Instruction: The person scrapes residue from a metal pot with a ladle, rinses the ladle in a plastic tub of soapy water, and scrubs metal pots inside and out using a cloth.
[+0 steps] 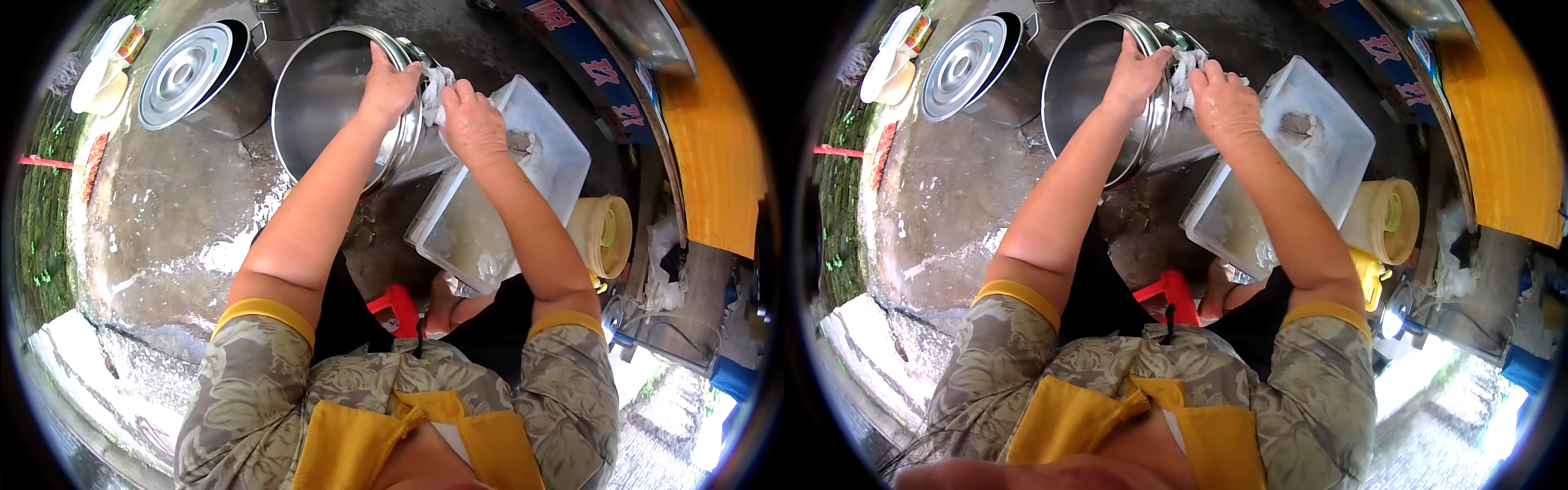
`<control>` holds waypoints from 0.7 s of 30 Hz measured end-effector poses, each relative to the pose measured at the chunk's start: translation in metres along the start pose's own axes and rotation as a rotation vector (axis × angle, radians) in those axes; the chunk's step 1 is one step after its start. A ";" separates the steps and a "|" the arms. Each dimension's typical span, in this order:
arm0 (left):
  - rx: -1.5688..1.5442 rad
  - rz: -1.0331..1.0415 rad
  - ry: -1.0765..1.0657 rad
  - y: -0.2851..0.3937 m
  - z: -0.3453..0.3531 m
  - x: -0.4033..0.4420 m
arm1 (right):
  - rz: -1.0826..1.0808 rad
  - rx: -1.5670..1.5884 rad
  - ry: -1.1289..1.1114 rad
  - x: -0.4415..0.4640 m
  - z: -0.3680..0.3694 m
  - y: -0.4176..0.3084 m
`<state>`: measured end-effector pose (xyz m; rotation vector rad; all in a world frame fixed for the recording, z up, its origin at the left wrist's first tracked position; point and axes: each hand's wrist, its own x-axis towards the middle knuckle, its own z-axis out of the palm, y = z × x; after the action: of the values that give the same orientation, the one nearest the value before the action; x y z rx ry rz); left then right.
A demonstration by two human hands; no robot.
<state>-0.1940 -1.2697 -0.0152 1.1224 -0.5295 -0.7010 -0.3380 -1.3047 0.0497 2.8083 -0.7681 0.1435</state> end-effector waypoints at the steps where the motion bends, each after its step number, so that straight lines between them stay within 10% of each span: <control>1: 0.006 0.003 0.006 -0.001 -0.002 0.003 | -0.045 -0.034 -0.019 0.002 -0.006 0.003; 10: 0.142 -0.020 0.120 -0.007 0.011 0.002 | -0.158 -0.184 -0.358 0.040 -0.037 0.019; 17: 0.503 0.193 0.191 0.018 0.018 -0.007 | 0.140 0.712 0.014 0.008 -0.043 0.064; 19: 0.545 0.154 0.167 0.029 0.016 -0.010 | 0.491 1.540 0.264 -0.010 -0.029 0.066; 21: 0.586 0.115 0.144 0.036 0.013 -0.013 | 0.590 1.723 0.369 -0.021 -0.023 0.066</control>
<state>-0.2030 -1.2590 0.0224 1.6589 -0.6924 -0.3635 -0.3909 -1.3437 0.0812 3.2952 -1.9556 2.2901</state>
